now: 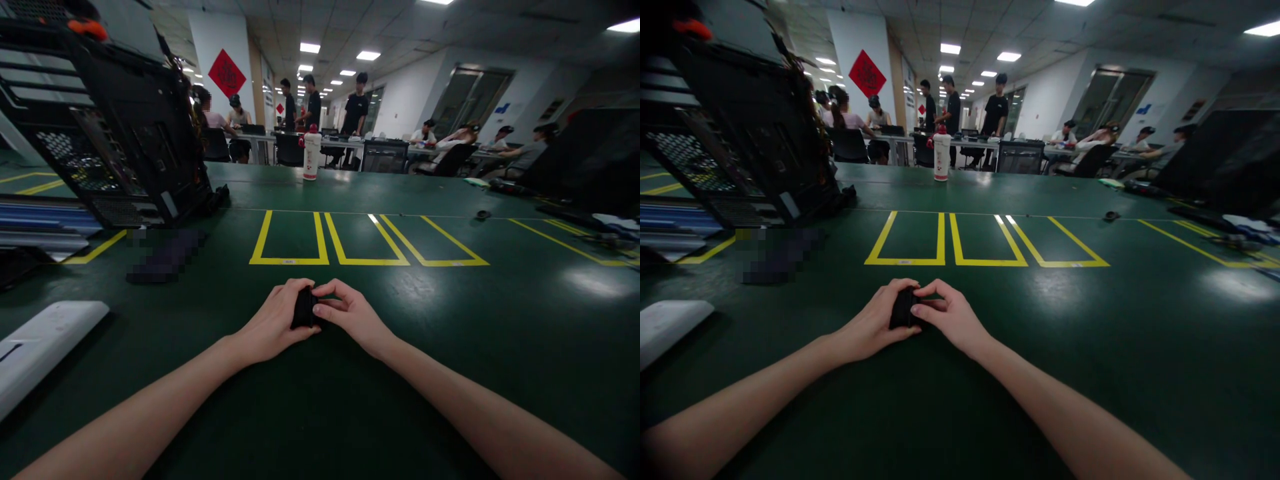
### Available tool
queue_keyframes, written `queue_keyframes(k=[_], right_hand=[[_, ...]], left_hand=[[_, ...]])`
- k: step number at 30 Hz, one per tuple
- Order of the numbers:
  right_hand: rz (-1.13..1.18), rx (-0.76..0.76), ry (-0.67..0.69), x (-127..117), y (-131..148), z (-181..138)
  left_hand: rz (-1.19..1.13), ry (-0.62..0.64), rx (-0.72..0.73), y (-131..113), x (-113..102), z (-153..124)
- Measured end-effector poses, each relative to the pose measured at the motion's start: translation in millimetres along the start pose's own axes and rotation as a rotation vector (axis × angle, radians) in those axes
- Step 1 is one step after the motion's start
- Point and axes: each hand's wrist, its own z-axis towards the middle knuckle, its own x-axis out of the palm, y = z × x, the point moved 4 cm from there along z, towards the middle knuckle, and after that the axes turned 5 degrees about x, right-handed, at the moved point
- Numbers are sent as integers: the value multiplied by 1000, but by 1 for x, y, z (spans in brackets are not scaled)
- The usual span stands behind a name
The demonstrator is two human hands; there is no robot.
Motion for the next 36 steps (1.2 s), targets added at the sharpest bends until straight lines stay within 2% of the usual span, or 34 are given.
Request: queue_keyframes(k=[6,14,22,32,36], right_hand=[[-16,13,-15,-4,-3,5],[-25,-47,60,-2,-1,2],[-10,-67,35,-2,1,1],[-48,1,-39,-3,-4,5],[-69,-27,38,0,-1,1]], left_hand=[[8,14,-20,1,0,0],[7,8,6,0,0,0],[24,16,9,0,1,0],[45,24,10,0,1,0],[40,18,33,-1,2,0]])
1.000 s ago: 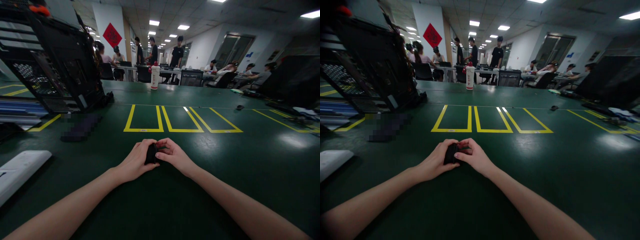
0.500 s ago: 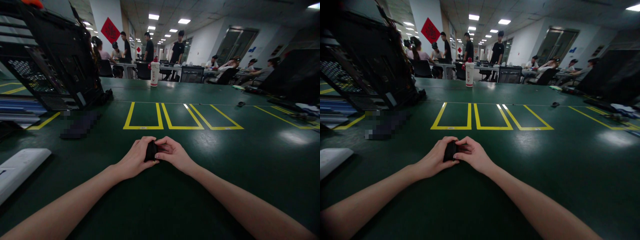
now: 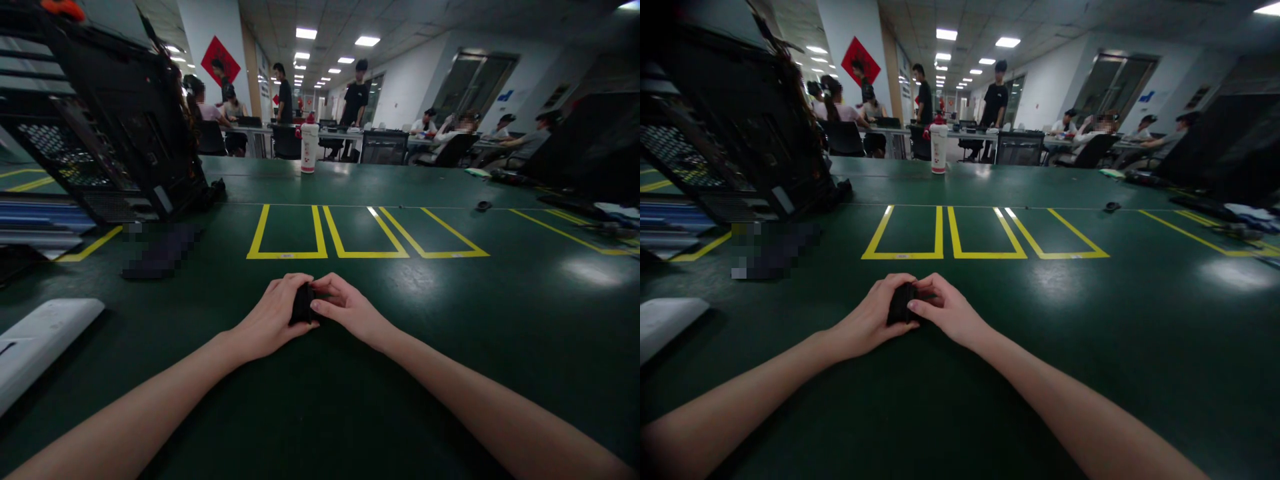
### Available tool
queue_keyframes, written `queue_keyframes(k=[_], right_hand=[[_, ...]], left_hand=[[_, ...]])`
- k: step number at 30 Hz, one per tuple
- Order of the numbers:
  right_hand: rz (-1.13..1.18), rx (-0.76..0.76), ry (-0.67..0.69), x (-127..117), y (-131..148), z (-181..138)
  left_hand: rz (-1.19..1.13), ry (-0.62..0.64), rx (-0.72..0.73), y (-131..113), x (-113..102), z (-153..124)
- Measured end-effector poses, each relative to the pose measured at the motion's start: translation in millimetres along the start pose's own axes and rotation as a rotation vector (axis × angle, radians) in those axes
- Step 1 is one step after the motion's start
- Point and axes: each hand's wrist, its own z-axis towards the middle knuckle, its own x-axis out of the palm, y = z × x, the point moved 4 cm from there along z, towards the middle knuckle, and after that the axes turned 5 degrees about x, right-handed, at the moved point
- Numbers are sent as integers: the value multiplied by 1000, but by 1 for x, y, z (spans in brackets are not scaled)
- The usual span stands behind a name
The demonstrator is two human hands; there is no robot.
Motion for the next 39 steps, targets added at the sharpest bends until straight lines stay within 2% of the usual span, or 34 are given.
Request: queue_keyframes(k=[5,14,30,39], right_hand=[[3,-31,40,1,2,-3],[-74,15,-32,-1,-2,1],[20,99,81,-1,6,4],[49,128,10,-2,-3,7]], left_hand=[[-40,-10,-32,2,0,-1],[-107,8,-86,3,1,0],[-69,-14,-9,1,-1,0],[-83,-7,2,1,-1,0]])
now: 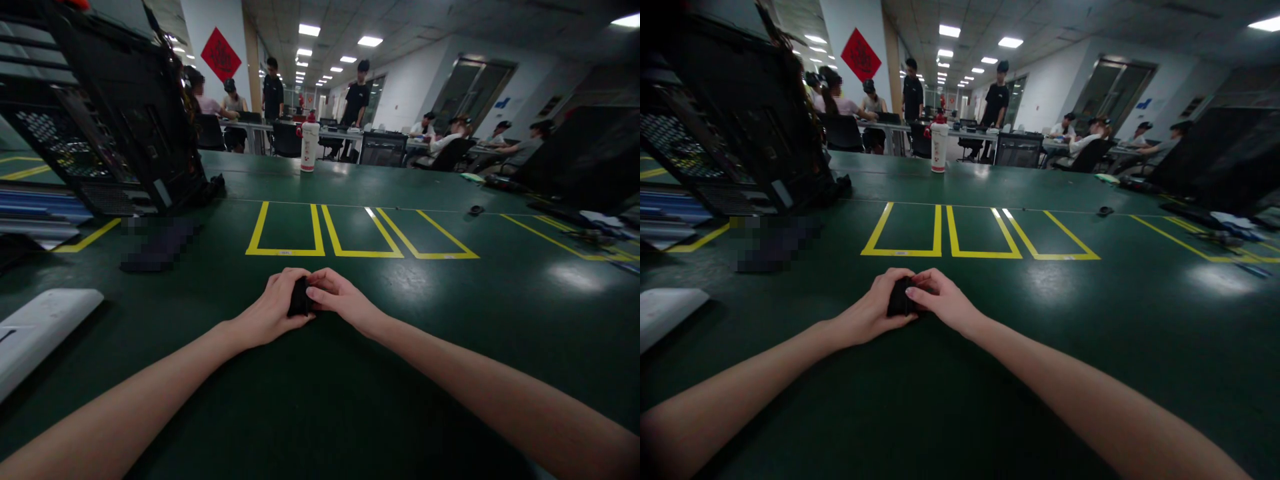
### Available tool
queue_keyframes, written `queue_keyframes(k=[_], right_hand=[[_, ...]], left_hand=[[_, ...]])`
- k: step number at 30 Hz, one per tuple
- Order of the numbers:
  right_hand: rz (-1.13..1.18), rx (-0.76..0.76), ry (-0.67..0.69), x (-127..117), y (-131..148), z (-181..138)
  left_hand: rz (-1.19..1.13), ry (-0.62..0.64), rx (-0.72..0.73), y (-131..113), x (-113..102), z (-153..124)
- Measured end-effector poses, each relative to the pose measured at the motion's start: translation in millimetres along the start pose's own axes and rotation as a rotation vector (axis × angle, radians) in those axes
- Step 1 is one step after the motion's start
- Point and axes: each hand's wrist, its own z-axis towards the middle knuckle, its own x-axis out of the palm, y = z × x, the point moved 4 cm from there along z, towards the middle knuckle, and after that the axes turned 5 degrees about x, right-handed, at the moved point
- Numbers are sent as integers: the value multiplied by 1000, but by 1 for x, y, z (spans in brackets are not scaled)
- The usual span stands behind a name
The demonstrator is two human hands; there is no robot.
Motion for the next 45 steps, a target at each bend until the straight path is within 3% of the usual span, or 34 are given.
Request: queue_keyframes(k=[10,21,29,38,45], right_hand=[[-43,-179,-8,6,-1,-9],[-75,-147,-66,3,-3,-5],[-47,-165,28,6,0,-10],[-72,-125,-46,3,-2,-7],[-39,-139,48,5,0,-11]], left_hand=[[15,-13,2,0,0,0],[4,-19,-1,-1,-1,0],[-22,-7,-50,3,1,-1],[-27,1,-26,-2,-2,-1],[-26,3,-49,0,-1,-1]])
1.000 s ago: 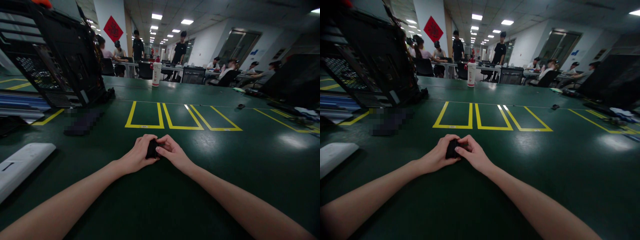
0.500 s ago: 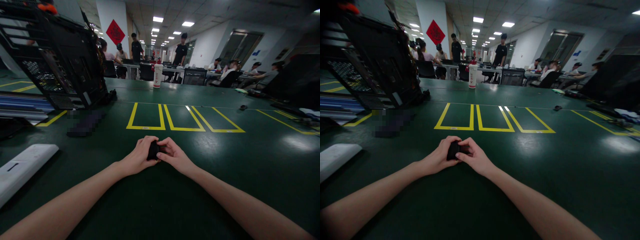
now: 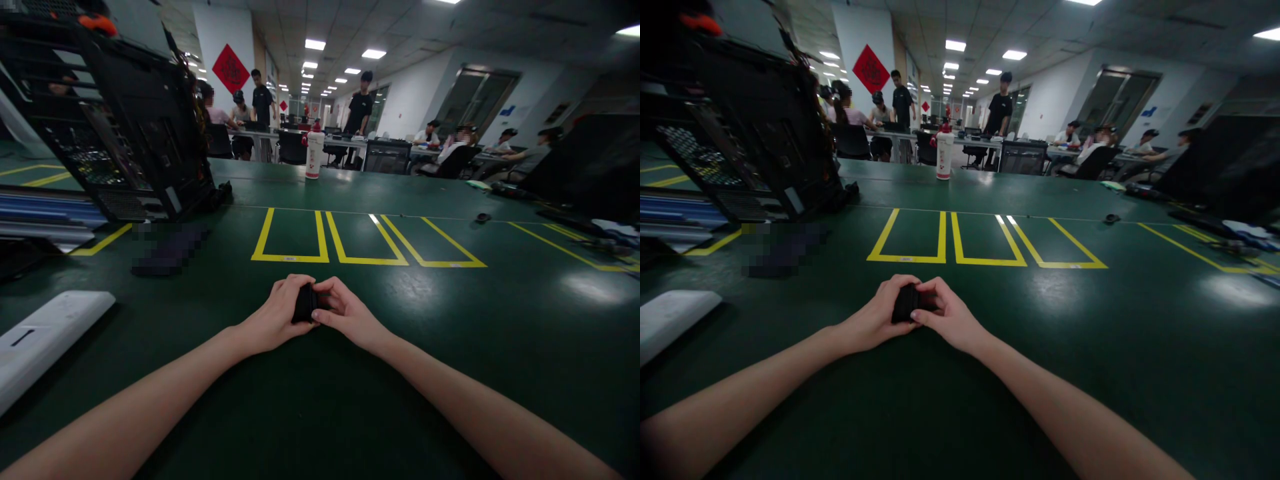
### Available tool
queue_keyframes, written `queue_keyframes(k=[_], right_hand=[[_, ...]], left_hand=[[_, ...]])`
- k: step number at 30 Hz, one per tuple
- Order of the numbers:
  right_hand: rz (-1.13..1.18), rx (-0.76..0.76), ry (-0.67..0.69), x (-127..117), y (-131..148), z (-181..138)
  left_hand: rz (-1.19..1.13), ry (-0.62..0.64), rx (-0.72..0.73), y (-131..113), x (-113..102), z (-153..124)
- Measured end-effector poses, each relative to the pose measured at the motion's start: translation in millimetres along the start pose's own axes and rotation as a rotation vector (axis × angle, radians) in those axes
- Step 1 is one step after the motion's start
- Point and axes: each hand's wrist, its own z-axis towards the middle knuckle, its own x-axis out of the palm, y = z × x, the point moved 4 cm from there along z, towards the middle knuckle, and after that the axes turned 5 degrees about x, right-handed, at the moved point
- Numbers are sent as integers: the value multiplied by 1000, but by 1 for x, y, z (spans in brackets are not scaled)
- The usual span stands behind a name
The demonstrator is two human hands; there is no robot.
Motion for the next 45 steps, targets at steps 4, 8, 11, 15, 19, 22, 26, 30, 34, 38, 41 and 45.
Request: queue_keyframes(k=[4,8,11,15,19,22,26,30,34,38,41,45], right_hand=[[27,-20,-22,0,-2,1],[8,-11,-55,1,-2,3],[-15,3,-53,0,0,2],[-3,0,-6,0,0,1],[23,-18,-3,-1,-2,1],[17,-10,-32,-1,-2,2],[-21,-1,-45,-1,0,3],[-10,12,2,-2,0,2],[22,-16,36,-2,-2,2],[24,-15,-13,-3,-5,4],[-6,-17,-40,-3,-5,5],[-46,-6,-33,-3,-4,4]], left_hand=[[17,2,-2,0,0,0],[23,-3,9,-1,0,1],[14,-6,18,-2,0,1],[6,-2,8,-1,0,1],[10,-12,10,1,1,1],[6,-17,17,1,1,1],[1,-18,23,0,0,1],[1,-8,2,0,1,1],[22,-16,26,0,1,1],[20,-25,36,-1,0,1],[13,-26,34,-1,0,1],[9,-19,27,-1,0,1]])
